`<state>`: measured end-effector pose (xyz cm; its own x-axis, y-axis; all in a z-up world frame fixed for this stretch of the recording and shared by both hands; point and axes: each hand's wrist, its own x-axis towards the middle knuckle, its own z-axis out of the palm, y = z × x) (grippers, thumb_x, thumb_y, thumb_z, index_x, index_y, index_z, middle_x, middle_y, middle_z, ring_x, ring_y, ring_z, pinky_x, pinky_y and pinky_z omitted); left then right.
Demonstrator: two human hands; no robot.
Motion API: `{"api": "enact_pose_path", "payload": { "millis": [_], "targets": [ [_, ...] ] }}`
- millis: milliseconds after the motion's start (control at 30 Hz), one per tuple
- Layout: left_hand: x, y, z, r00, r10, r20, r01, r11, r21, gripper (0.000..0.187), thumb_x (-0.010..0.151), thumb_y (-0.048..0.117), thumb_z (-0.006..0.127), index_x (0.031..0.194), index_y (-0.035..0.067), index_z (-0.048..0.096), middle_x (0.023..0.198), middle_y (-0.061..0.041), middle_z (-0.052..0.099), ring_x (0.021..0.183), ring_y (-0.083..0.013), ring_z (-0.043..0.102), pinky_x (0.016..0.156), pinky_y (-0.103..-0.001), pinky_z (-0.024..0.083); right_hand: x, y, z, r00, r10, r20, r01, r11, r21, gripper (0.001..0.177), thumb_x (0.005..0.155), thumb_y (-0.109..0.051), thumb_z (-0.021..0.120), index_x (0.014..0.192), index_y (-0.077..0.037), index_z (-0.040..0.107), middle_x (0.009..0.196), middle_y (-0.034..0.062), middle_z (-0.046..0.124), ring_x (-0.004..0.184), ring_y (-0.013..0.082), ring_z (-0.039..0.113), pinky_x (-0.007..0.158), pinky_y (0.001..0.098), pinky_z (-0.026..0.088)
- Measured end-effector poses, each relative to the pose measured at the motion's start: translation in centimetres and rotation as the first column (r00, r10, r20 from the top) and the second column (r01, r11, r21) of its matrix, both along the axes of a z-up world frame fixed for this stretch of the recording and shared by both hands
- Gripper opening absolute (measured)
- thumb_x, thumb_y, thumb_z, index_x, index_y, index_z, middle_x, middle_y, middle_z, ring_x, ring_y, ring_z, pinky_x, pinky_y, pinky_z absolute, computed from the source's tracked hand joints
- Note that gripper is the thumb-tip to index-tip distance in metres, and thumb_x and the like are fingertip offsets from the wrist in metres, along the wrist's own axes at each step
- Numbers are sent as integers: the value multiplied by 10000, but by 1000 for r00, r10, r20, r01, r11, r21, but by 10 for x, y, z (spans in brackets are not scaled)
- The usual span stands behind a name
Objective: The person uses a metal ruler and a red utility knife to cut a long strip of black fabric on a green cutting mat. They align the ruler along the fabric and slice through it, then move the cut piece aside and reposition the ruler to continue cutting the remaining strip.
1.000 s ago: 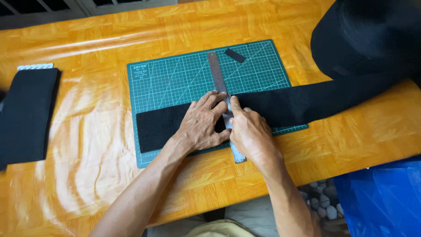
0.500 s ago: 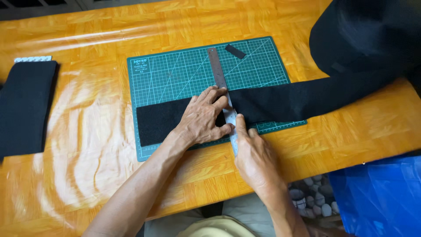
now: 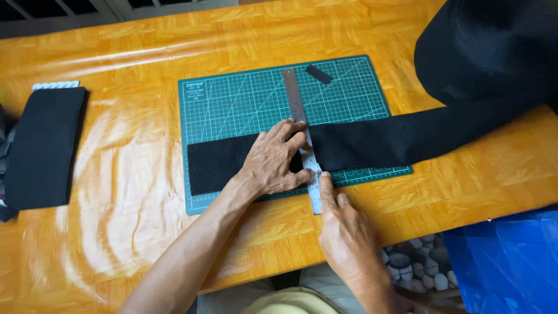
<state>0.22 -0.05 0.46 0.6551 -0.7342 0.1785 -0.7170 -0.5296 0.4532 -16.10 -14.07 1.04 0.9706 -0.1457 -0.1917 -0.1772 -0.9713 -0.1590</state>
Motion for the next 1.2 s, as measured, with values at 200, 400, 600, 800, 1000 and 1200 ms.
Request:
{"api": "enact_pose_path", "payload": {
  "millis": [200, 400, 600, 800, 1000, 1200],
  "targets": [
    [-2, 0, 3, 1000, 3, 23, -3, 1000, -15, 476, 750, 434, 703, 1090, 111, 616, 1494, -135, 502, 1452, -343, 376, 926, -540, 416, -3, 3, -16, 996, 3, 86, 0, 999, -34, 834, 839, -55, 487, 1632, -120, 240, 999, 188, 616, 759, 462, 675, 657, 594, 533],
    [-3, -2, 4, 1000, 15, -19, -15, 1000, 8, 478, 758, 450, 712, 1132, 163, 629, 1560, -122, 456, 1496, -369, 327, 1026, -562, 365, -14, 12, -3, 999, -43, -21, 41, 998, -51, 801, 885, -90, 426, 1646, -128, 180, 1090, 185, 610, 781, 461, 708, 658, 623, 561],
    [-1, -1, 4, 1000, -4, 23, 4, 1000, 1, 485, 760, 454, 708, 1111, 135, 612, 1554, -121, 465, 1483, -373, 345, 983, -568, 392, -29, 14, 9, 995, -94, -16, 95, 993, 72, 750, 917, -153, 412, 1636, -143, 200, 1089, 190, 621, 808, 512, 681, 665, 654, 522],
    [-1, -2, 6, 1000, 1, -27, -1, 1000, 10, 491, 746, 459, 707, 1110, 140, 621, 1565, -122, 458, 1499, -370, 324, 994, -560, 378, -43, -47, -22, 782, -479, 400, 371, 872, 319, 565, 830, -420, 798, 1225, -75, 588, 811, 118, 723, 718, 390, 695, 662, 530, 506],
    [-3, -1, 16, 992, 52, -113, -48, 998, 43, 475, 764, 478, 719, 1125, 200, 587, 1519, -59, 483, 1504, -351, 350, 1027, -454, 415, 9, -129, -65, 645, -502, 576, 404, 864, 301, 363, 782, -246, 881, 983, -58, 645, 903, 138, 615, 904, 411, 677, 826, 474, 551],
    [1, -3, -2, 999, -2, 43, 4, 999, -35, 447, 758, 452, 703, 1043, 120, 610, 1533, -116, 501, 1480, -370, 370, 935, -547, 424, 12, -112, -44, 669, -465, 580, 354, 885, 301, 254, 856, -123, 789, 937, -10, 576, 963, 224, 640, 940, 461, 598, 840, 537, 438]
  ]
}}
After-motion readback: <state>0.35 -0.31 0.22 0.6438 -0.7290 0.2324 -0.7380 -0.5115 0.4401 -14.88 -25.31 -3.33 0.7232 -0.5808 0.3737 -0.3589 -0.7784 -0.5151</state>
